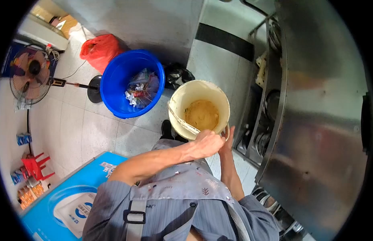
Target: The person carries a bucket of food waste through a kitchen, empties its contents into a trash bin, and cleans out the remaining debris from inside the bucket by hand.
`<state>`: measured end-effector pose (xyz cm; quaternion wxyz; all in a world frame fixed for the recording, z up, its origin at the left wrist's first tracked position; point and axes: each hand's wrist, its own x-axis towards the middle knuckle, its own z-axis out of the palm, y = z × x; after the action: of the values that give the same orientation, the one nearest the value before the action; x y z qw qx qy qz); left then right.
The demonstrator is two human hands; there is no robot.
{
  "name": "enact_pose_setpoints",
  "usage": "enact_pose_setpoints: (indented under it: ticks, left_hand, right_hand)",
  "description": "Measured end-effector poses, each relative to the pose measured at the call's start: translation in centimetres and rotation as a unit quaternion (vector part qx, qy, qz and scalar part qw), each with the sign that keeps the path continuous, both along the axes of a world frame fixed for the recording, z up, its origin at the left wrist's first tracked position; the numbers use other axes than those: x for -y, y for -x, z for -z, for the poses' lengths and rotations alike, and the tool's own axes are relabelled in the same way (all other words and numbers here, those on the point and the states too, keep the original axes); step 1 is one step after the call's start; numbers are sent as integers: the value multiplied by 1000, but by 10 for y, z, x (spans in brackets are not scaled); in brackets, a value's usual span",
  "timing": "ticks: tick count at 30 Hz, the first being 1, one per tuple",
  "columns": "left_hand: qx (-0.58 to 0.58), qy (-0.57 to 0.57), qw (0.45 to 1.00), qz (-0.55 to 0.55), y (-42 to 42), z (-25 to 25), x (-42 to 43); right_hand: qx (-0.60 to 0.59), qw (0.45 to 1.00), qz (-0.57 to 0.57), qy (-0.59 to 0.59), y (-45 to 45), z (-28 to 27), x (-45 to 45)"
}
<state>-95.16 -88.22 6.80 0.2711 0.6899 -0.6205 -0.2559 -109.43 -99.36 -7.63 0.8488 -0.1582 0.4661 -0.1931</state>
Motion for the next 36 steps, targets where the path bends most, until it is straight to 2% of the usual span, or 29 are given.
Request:
enact_pose_setpoints:
  ticks: [1, 3, 4, 7, 9, 11, 14, 17, 18, 21, 25, 29, 31, 33, 35, 36]
  left_hand:
    - [10, 6, 1000, 26, 2, 1, -1]
    - [16, 15, 998, 62, 10, 7, 1]
    - [24, 19, 996, 80, 18, 10, 2]
    - [32, 43, 990, 133, 24, 17, 13]
    - [107, 87, 978, 153, 28, 13, 21]
    - [98, 75, 978, 167, 24, 6, 36]
    - [104, 40, 976, 185, 21, 8, 67]
    - [82, 78, 979, 172, 22, 40, 108]
    - [114, 49, 977, 172, 27, 50, 121]
    - [146, 8, 977, 156, 32, 38, 159]
    - [126, -27, 982, 138, 36, 31, 208]
    - [126, -36, 988, 81, 17, 17, 253]
    - [59, 1, 998, 9, 0, 7, 269]
    - [55, 16, 998, -11, -32, 11, 281]
    - [28, 90, 984, -151, -81, 13, 291]
    - [57, 115, 956, -262, -106, 19, 294]
  right_hand:
    - [-7, 1000, 13, -1, 6, -11, -4]
    - [-11, 994, -55, 92, 10, -28, -3]
    - [3, 996, -37, 78, 30, 10, 7]
    - [-70, 989, -73, 110, 20, -41, 14]
    - [-52, 991, -55, 111, 29, -37, 27]
    - [-80, 983, -89, 142, 26, -42, 43]
    - [-91, 992, -37, 80, 23, -33, 66]
    - [-63, 995, -18, 81, 25, -16, 98]
    - [2, 995, -30, 94, 33, 7, 116]
    - [59, 992, -43, 107, 28, 1, 163]
    - [59, 987, -58, 141, 10, -19, 234]
    - [31, 980, -75, 182, -20, -42, 300]
    - [75, 977, -77, 186, -36, -48, 332]
    - [75, 974, -68, 201, -58, -52, 359]
    - [72, 971, -81, 215, -83, -65, 383]
    - [62, 967, -99, 228, -92, -66, 397]
